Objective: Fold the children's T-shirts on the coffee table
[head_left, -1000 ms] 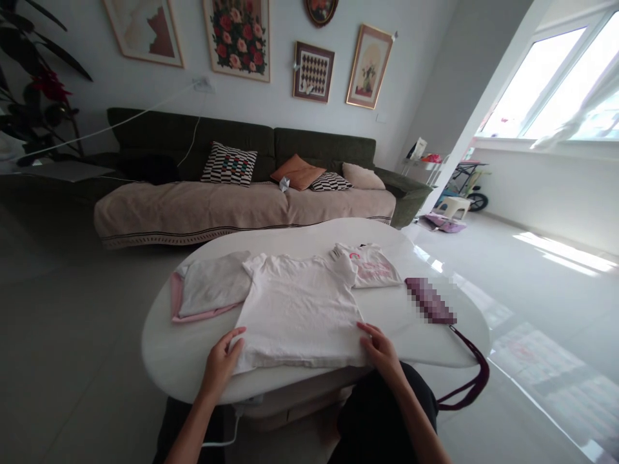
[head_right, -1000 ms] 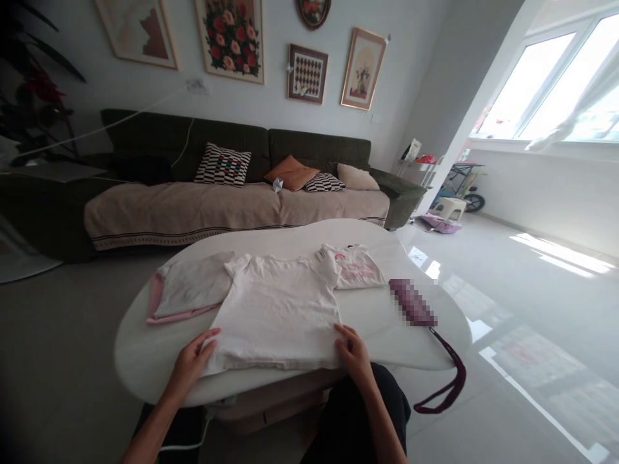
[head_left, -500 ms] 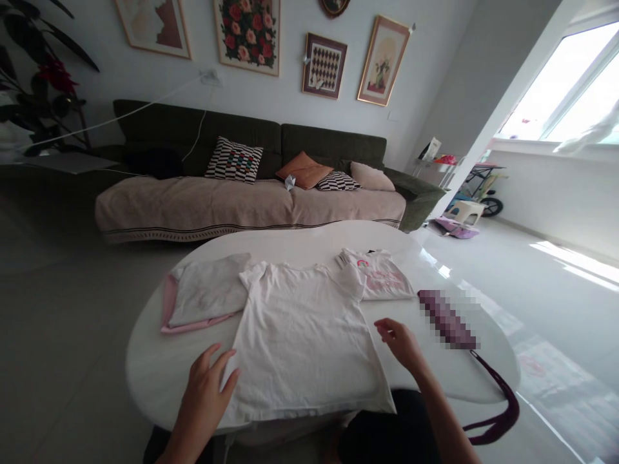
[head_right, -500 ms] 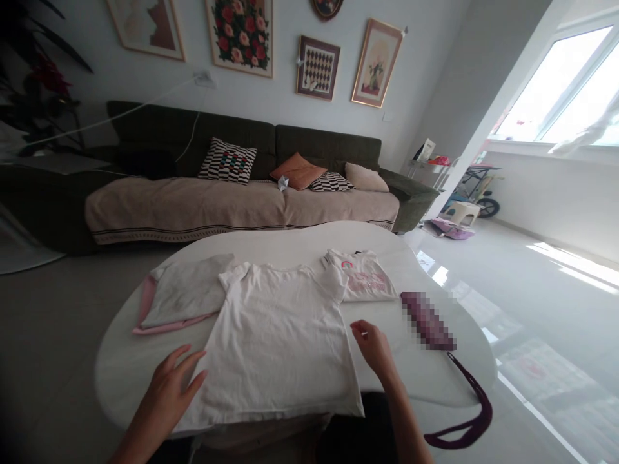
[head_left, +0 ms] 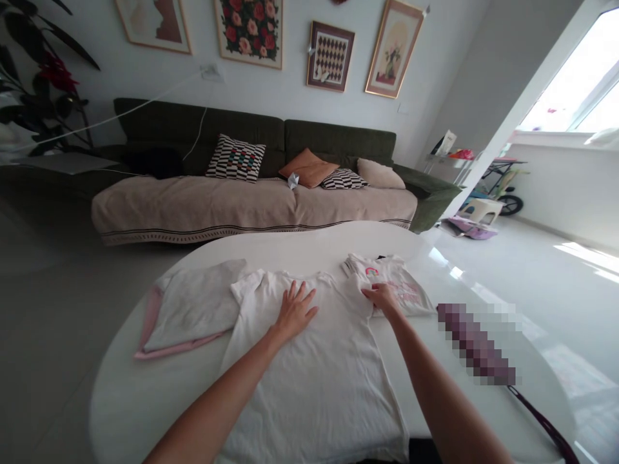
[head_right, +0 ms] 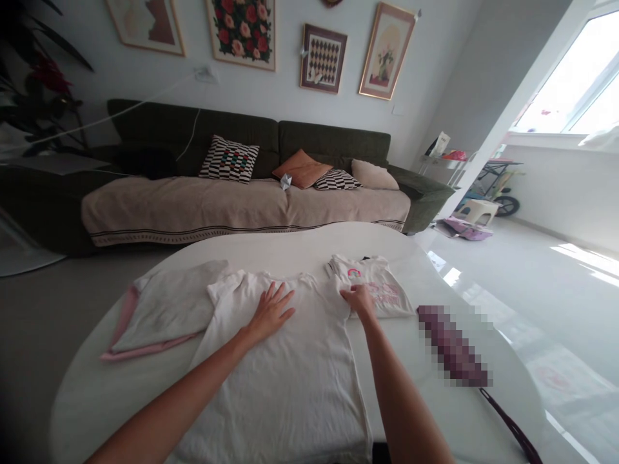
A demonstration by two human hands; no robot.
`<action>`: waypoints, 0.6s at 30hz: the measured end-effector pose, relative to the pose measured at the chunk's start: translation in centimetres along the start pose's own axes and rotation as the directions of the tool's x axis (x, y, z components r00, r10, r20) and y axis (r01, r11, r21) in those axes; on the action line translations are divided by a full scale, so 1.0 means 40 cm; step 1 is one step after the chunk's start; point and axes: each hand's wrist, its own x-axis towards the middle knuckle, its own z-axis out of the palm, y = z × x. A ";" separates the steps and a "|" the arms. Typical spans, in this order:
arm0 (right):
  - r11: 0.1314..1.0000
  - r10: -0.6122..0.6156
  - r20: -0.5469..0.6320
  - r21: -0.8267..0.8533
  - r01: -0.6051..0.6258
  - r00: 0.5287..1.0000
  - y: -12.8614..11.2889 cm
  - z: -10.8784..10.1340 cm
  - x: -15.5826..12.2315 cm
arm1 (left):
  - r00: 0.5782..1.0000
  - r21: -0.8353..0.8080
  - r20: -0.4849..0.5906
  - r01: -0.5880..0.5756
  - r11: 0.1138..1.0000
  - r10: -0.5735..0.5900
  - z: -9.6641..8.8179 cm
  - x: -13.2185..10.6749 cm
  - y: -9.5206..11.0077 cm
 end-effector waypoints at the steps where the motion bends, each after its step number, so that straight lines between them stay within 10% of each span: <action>1: 1.000 -0.005 -0.003 0.016 0.005 1.000 0.001 -0.002 0.003 | 0.999 0.027 0.032 -0.010 1.000 0.009 0.001 0.014 -0.009; 13: 1.000 -0.007 -0.238 -0.030 0.000 0.971 0.025 -0.050 0.016 | 0.974 0.198 0.109 0.176 0.964 -0.200 0.035 0.079 -0.069; 18: 0.994 -0.095 -0.291 -0.080 0.075 0.952 -0.044 -0.042 -0.037 | 0.950 0.179 0.227 0.176 0.968 -0.215 -0.023 0.113 -0.072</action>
